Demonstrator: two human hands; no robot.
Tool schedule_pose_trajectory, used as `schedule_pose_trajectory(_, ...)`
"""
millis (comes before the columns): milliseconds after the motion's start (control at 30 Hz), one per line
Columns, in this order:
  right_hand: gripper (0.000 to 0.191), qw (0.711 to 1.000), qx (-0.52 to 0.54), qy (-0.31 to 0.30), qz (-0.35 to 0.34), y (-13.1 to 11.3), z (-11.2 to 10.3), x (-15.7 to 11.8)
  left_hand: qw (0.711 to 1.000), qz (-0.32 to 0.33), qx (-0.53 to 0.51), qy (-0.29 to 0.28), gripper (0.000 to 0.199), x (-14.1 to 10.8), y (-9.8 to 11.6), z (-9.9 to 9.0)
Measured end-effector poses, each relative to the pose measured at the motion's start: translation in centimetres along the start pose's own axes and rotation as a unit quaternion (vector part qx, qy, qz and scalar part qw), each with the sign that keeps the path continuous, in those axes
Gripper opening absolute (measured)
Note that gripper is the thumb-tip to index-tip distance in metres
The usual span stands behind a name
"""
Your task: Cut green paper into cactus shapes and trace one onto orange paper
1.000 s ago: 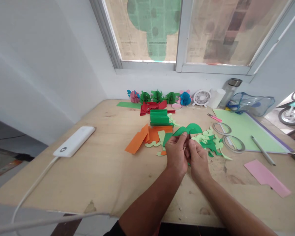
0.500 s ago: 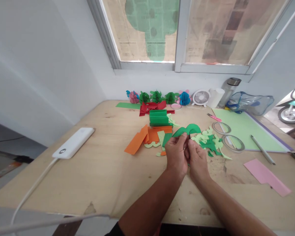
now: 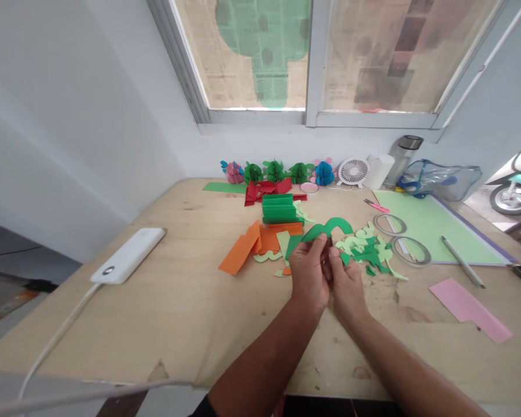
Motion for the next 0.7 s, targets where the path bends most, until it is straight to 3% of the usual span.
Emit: schedule_pose_trajectory(700,0.044,0.995,-0.065,0.006,-0.070,-0.16,-0.31,0.25,0.999,-0.021,-0.028,-0.007,0.022,-0.26,-0.05,0.24)
Point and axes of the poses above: each hand's wrist, its own x-axis towards the middle knuckle, its own z-axis out of the palm, y = z × x, the point moved 2 cm from there along x, towards the middle knuckle, and after that the axes turned 3 degrees about x, right-handed, at the moved point
